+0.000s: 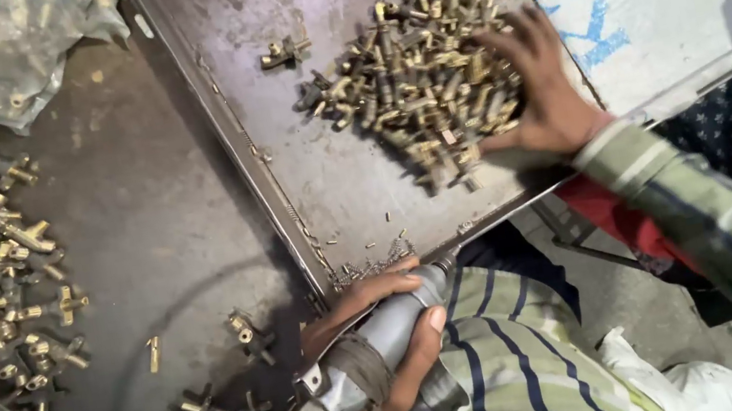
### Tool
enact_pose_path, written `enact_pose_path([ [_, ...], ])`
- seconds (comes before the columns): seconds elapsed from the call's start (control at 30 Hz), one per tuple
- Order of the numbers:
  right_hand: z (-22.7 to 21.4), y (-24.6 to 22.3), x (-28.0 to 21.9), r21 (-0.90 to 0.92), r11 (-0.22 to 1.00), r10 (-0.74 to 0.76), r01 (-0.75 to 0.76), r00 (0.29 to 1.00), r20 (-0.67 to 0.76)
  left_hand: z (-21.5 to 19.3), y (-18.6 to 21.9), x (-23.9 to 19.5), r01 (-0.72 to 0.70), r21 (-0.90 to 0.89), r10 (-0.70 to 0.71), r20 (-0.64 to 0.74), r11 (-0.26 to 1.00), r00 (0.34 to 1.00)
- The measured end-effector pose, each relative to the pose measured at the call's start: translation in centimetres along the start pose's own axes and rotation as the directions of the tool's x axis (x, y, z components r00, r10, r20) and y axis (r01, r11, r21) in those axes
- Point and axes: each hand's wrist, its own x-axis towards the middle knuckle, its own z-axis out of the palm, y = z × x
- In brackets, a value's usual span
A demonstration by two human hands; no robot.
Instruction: Using a pneumatic tool to assemble or process small brass T-shaped fittings at a workstation.
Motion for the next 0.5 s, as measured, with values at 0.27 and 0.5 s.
enact_pose_path([
  [0.27,4.2,-10.6,3.3,0.125,0.987,0.104,-0.096,0.993,-0.062,-0.6,-0.3,-0.2,-0.108,-0.003,0.108,-0.036,0.994,0.993],
  [0.5,0.3,-1.4,8.8,0.214,0.955,0.278,-0.205,0.87,-0.408,-1.0,-0.3,-0.4,-0.025,0.003,0.025,-0.056,1.0,0.998],
])
